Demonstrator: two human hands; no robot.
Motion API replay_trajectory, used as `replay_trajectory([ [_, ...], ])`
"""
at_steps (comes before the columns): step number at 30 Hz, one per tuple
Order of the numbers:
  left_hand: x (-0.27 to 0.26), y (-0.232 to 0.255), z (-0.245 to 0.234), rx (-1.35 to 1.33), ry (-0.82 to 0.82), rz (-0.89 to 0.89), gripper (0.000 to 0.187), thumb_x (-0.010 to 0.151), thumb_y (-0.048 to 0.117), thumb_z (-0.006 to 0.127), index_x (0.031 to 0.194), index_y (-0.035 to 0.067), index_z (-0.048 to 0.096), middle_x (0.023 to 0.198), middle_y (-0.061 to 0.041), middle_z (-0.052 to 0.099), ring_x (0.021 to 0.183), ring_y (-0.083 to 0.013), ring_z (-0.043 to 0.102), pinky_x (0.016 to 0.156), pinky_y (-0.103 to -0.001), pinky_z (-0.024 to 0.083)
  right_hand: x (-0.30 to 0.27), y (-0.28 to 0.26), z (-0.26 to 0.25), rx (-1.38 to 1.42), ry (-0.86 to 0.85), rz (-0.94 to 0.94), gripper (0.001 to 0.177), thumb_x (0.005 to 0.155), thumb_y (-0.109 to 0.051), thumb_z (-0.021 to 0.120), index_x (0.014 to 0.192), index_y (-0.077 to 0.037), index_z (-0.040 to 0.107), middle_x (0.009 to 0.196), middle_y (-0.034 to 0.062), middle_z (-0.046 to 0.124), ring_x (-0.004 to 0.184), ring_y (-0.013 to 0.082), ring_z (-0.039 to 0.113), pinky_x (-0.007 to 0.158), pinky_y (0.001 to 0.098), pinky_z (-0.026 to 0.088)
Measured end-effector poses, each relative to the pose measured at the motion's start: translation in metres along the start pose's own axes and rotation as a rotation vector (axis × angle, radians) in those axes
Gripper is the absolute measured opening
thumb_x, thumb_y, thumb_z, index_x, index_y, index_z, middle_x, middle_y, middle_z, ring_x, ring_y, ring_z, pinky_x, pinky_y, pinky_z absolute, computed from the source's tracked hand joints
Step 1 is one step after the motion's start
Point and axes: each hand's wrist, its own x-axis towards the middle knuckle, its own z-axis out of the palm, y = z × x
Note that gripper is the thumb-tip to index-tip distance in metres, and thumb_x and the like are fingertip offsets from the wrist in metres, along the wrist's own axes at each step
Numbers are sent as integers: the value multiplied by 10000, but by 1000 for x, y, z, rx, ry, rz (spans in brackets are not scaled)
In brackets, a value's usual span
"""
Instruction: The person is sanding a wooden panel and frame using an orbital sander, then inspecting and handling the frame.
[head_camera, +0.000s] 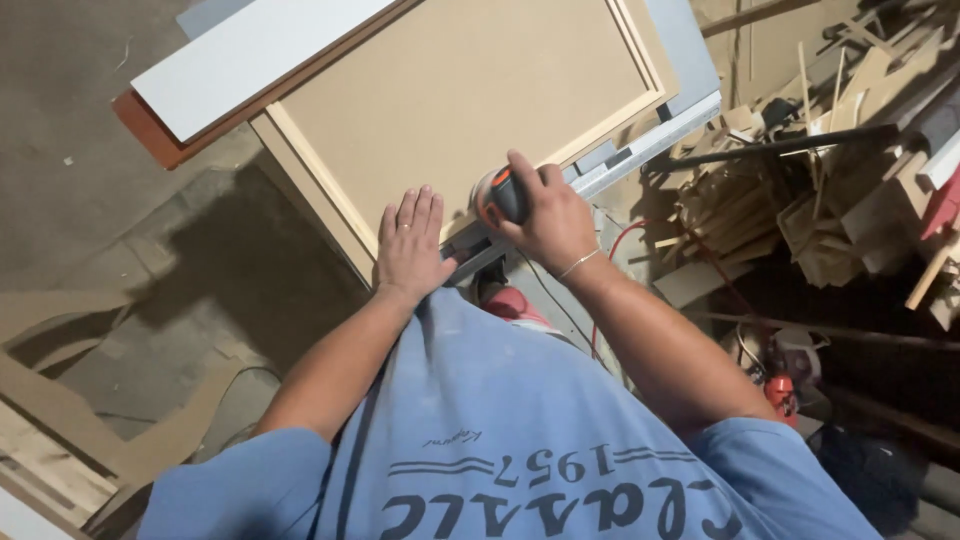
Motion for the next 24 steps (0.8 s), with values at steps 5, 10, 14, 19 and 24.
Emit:
replay_trajectory([
  [5,3,-12,18,-82,158,27,944,765,515,672,1578,129,389,1650,-83,340,1530,-281,286,1244,-512,207,-12,-14,3,-21,-44,27,878,791,-459,796,1562,-296,407,1225,134,553,1024,469,703,883,547,595],
  [10,22,-79,36,-187,622,215,637,833,377,794,1409,145,655,1397,-102,646,1323,-309,588,1150,-473,419,-11,-16,-16,25,-45,105,866,793,-385,815,1558,-285,420,1249,158,549,1052,497,685,901,565,580],
  [14,14,-128,-11,-84,528,5,756,860,487,789,1460,64,607,1542,-182,499,1455,-377,405,1199,-585,266,-3,4,-23,-4,-33,176,884,798,-394,806,1574,-286,397,1294,169,546,1086,516,670,941,580,560],
  [19,7,-130,-32,-122,119,-128,823,979,604,550,1610,96,409,1715,-115,274,1595,-321,153,1307,-545,108,6,30,-11,-7,21,179,913,781,-428,812,1576,-301,381,1274,156,547,1086,509,669,951,568,552],
  [24,11,-128,-40,-103,1,-177,833,1011,646,429,1656,137,289,1748,-76,156,1618,-284,42,1323,-536,34,2,16,-4,-30,13,146,902,778,-428,816,1569,-297,403,1245,134,560,1058,492,687,936,548,571],
])
